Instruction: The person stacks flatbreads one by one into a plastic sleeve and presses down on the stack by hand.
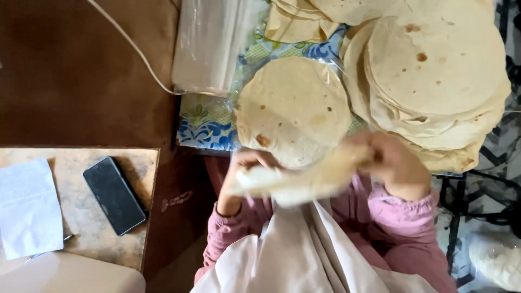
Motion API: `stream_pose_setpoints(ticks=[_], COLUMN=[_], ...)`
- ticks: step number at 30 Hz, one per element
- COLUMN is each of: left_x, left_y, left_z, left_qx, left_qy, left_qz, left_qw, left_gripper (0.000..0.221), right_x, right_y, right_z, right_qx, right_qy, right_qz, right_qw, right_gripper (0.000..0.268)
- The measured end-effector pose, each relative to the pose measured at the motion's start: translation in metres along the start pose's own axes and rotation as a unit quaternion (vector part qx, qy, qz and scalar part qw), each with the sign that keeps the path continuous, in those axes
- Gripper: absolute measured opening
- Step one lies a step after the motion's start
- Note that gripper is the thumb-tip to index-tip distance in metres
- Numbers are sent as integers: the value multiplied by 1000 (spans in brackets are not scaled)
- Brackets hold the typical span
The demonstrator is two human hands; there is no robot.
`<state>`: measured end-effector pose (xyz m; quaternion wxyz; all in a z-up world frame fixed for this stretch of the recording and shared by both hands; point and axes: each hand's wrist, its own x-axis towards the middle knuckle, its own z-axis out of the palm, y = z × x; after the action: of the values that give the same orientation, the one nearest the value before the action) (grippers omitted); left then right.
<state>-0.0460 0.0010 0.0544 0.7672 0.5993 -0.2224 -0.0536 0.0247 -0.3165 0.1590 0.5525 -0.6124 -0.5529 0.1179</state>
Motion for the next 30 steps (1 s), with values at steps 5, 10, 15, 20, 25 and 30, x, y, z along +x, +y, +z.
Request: stream_pose_setpoints(ticks=[5,10,15,20,25,30], left_x=[29,24,29,51,24,7], left_y=[-18,-65,-82,-64,-84,-68], left_z=[-25,-38,-44,-45,-44,-29], left_qx=[140,269,194,270,270,275], left_qy=[242,278,315,347,327,264], left_qz=[-238,-192,-95,-166,-189,-59], left_qw=[930,902,924,883,886,923], left_gripper=[23,23,23,50,80,101], right_x=[-6,-42,-18,-49,-32,-22], right_y=[112,161,137,191,141,105], right_z=[-9,6,6,6,8,5], right_qx=[31,-4,21,-139,-75,39], right_qy=[346,378,477,422,383,306], right_qz=[373,370,362,299,393,485], right_qw=[860,849,801,845,833,818], right_gripper=[55,51,34,23,36,57])
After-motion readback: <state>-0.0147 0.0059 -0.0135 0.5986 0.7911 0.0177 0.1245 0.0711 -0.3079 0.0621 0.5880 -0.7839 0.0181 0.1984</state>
